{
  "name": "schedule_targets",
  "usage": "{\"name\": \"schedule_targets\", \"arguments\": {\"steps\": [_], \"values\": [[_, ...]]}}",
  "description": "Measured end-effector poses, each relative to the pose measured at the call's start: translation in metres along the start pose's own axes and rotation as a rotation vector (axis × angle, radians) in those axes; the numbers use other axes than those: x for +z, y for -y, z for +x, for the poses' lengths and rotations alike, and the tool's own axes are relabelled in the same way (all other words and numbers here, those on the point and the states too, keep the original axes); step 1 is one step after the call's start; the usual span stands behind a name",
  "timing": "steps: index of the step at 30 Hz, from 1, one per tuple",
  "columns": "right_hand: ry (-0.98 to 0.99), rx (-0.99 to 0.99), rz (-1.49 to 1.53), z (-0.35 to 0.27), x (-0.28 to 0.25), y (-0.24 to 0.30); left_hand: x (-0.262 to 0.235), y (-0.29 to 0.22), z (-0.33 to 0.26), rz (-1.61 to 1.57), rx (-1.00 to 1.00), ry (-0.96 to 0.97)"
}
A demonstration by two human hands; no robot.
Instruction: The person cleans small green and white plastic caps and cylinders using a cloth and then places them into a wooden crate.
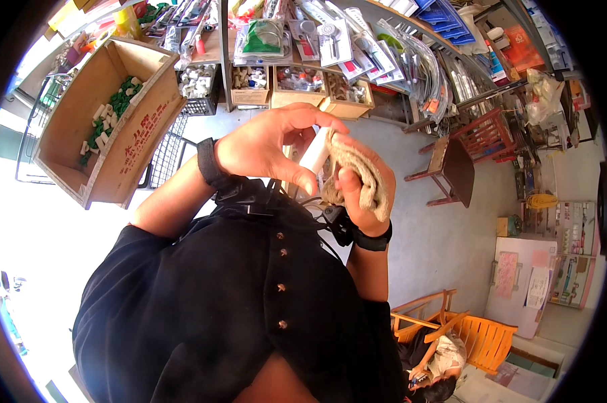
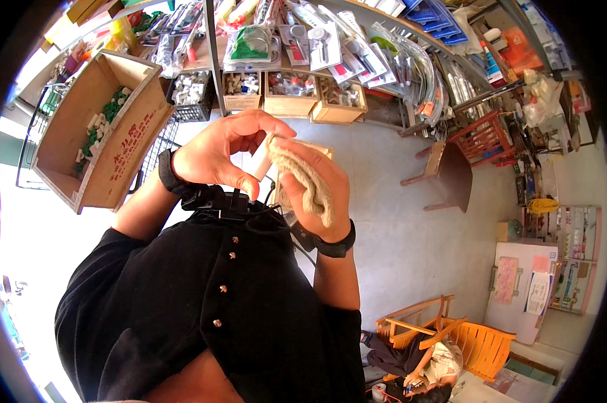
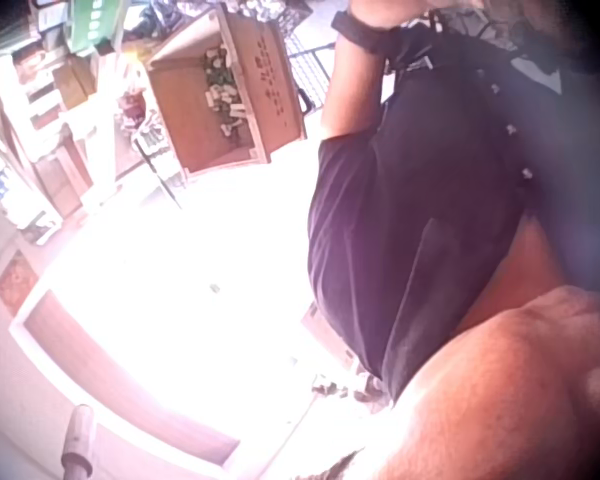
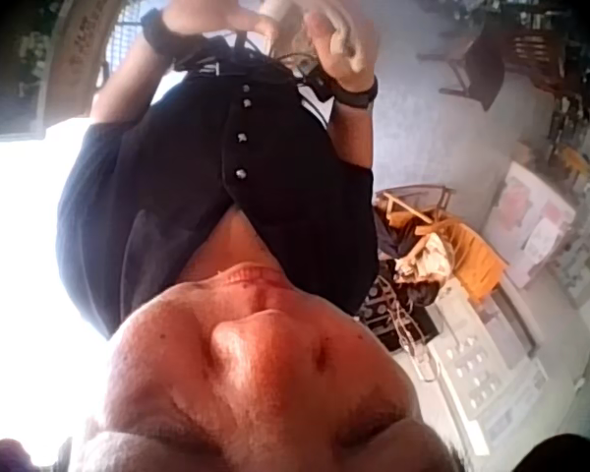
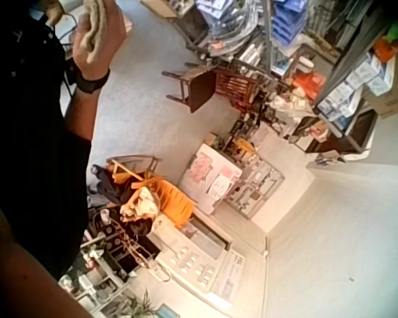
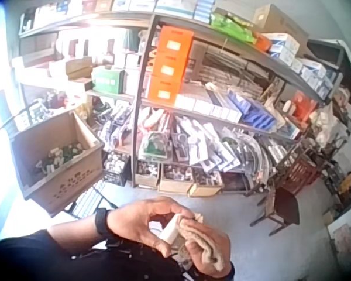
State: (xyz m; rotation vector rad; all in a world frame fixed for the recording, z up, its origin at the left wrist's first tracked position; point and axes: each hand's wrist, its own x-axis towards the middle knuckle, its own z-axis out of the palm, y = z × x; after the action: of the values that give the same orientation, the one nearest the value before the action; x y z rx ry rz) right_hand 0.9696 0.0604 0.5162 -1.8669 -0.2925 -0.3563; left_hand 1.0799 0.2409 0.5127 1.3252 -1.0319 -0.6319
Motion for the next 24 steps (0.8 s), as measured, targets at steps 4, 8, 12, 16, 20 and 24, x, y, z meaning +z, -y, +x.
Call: {"name": "schedule_targets", "arguments": {"steps": [4,8,12,16,20,24], "values": [[0.063,-0.12,-0.108,0.003,0.003,-0.002,0.001,0.002,0.0,-0.134,-0.007,-0.067],[0.167,-0.123,-0.062,0.002,-0.003,0.002,-0.002,0.007,0.001,-0.205,-0.044,0.009],[-0.093,-0.028,0.121,-0.004,-0.002,-0.008,-0.005,0.017,0.001,-0.135,0.157,-0.014],[-0.166,-0.023,0.116,-0.002,0.001,-0.012,0.0,0.01,0.002,-0.111,0.115,-0.073],[-0.163,-0.085,-0.117,0.004,0.005,-0.012,0.004,0.001,0.002,0.094,0.097,-0.144],[-0.131,-0.149,-0.237,0.008,0.008,-0.011,0.001,-0.005,0.001,0.523,0.138,-0.239]]}}
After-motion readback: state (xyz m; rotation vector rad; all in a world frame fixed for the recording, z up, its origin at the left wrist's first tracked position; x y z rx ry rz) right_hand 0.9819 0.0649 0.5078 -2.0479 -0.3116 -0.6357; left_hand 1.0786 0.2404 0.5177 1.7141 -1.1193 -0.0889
